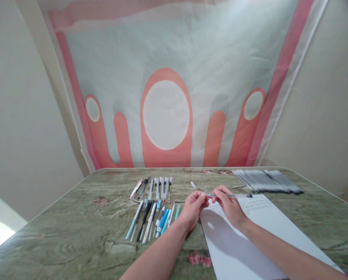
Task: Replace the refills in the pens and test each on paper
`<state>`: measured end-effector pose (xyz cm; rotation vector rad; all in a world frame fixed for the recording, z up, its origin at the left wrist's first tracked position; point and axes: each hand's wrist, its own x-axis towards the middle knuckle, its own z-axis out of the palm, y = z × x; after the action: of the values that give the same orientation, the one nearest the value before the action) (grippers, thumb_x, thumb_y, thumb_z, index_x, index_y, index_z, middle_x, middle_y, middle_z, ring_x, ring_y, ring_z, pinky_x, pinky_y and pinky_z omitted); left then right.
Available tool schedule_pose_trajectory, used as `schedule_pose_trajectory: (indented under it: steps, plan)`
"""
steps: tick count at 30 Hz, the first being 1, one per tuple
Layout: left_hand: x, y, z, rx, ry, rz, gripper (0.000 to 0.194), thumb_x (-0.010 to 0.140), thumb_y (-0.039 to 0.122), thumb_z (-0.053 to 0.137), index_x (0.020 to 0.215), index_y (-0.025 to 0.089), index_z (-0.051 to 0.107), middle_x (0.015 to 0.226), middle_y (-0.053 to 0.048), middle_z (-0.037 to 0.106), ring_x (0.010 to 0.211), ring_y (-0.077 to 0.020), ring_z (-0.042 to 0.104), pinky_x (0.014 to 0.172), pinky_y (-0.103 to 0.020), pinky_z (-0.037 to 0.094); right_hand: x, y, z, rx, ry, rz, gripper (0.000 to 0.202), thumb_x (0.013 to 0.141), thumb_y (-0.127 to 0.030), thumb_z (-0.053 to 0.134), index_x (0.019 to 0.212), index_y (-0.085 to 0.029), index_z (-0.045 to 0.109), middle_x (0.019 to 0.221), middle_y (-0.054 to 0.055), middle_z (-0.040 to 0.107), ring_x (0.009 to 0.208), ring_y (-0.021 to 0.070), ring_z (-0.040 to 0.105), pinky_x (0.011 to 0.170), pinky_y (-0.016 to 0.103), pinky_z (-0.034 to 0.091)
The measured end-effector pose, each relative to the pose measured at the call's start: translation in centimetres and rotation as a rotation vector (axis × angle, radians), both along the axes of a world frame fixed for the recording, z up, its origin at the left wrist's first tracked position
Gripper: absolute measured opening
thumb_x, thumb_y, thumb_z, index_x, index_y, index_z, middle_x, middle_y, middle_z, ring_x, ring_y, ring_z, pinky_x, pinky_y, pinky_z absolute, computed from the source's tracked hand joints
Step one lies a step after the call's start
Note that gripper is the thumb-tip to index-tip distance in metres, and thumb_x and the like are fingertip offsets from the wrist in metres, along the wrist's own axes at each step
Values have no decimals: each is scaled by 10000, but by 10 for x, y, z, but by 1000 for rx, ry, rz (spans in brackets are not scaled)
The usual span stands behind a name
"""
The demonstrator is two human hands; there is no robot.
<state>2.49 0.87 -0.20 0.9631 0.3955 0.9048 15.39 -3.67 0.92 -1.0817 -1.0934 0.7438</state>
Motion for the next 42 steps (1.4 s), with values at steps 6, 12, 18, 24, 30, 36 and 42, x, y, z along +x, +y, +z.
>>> schedule_pose_trajectory:
  steps: [6, 12, 18, 24, 30, 36, 42]
  plan:
    - [-1, -1, 0, 24, 1, -7, 249, 734, 349, 634, 695, 125, 533, 656, -6, 547, 613, -82, 478, 648, -217, 352, -2, -2, 3, 0, -31, -28, 317, 760, -492, 509, 640, -199, 525, 563, -9, 544, 576, 142, 502, 610, 279, 406]
    - [-2, -1, 0, 25, 5, -19, 231, 728, 323, 646, 700, 128, 525, 671, -8, 558, 612, -82, 490, 645, -216, 356, 0, -2, 2, -2, -106, -24, 323, 798, -478, 453, 643, -201, 509, 577, -3, 532, 589, 149, 500, 607, 277, 403]
    - [-3, -1, -1, 30, 15, -29, 219, 739, 311, 636, 700, 126, 527, 662, -11, 566, 616, -85, 495, 652, -222, 360, 1, -3, 0, -9, -138, 20, 286, 850, -393, 408, 646, -203, 474, 590, -14, 506, 597, 138, 487, 623, 265, 391]
    - [-3, -1, -2, 27, 15, -28, 205, 739, 302, 638, 706, 124, 542, 652, -12, 569, 613, -86, 494, 648, -220, 359, 1, -2, -2, -23, -123, 25, 286, 848, -393, 414, 638, -207, 469, 585, -22, 505, 596, 134, 488, 629, 257, 393]
    - [2, -3, 2, -93, -43, -14, 360, 773, 447, 553, 833, 94, 594, 752, -61, 593, 625, -100, 521, 664, -239, 381, 3, 4, 4, -33, 7, 34, 281, 817, -451, 461, 690, -204, 505, 618, -14, 525, 629, 143, 516, 656, 270, 429]
    - [4, 9, -4, -247, -86, 236, 453, 760, 536, 502, 881, 103, 558, 681, -41, 575, 571, -111, 532, 638, -260, 404, 18, 39, 6, -96, -213, 89, 351, 818, -499, 415, 941, -200, 553, 732, 27, 615, 650, 166, 579, 642, 303, 467]
    - [3, 14, -11, -190, -104, 420, 419, 719, 524, 553, 856, 129, 536, 690, -22, 579, 577, -106, 530, 650, -261, 416, 10, 100, -23, -100, -760, 31, 316, 704, -337, 553, 971, -170, 526, 762, 20, 605, 616, 142, 547, 589, 266, 417]
